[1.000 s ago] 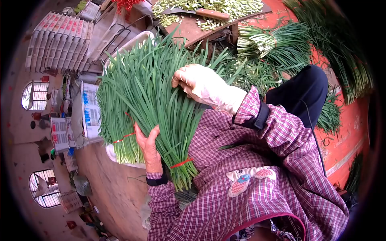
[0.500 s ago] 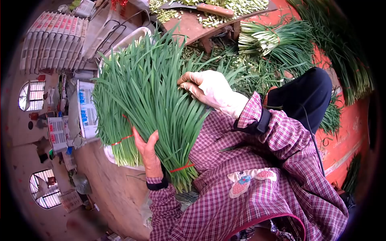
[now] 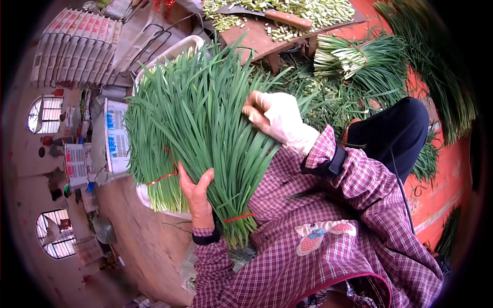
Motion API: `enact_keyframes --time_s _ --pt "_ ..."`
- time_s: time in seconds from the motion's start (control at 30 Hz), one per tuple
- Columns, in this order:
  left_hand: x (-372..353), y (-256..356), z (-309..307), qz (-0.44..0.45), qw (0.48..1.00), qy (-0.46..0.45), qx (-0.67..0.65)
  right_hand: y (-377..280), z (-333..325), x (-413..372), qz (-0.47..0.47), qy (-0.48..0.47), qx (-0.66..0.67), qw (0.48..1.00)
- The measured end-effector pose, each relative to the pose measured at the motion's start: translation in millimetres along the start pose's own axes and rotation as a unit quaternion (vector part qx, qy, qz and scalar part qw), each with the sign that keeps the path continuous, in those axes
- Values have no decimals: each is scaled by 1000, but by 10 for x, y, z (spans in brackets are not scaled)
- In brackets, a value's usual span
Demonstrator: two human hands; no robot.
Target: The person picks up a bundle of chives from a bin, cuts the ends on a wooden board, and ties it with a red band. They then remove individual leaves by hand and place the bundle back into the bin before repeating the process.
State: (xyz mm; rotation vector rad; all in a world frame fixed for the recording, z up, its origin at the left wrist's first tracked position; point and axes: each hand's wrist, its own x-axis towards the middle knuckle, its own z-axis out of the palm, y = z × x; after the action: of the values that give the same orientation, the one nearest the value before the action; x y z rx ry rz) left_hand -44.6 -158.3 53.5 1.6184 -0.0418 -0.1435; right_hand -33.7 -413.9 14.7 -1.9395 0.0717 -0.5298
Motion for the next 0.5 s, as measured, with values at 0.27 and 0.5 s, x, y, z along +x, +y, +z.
enact_keyframes --time_s 0.27,0.5 --pt "-40 86 109 15 1000 -8 18 -367 -457 440 -171 105 -115 973" --pt "-74 97 136 27 998 0 55 -371 29 736 -190 15 -239 952"
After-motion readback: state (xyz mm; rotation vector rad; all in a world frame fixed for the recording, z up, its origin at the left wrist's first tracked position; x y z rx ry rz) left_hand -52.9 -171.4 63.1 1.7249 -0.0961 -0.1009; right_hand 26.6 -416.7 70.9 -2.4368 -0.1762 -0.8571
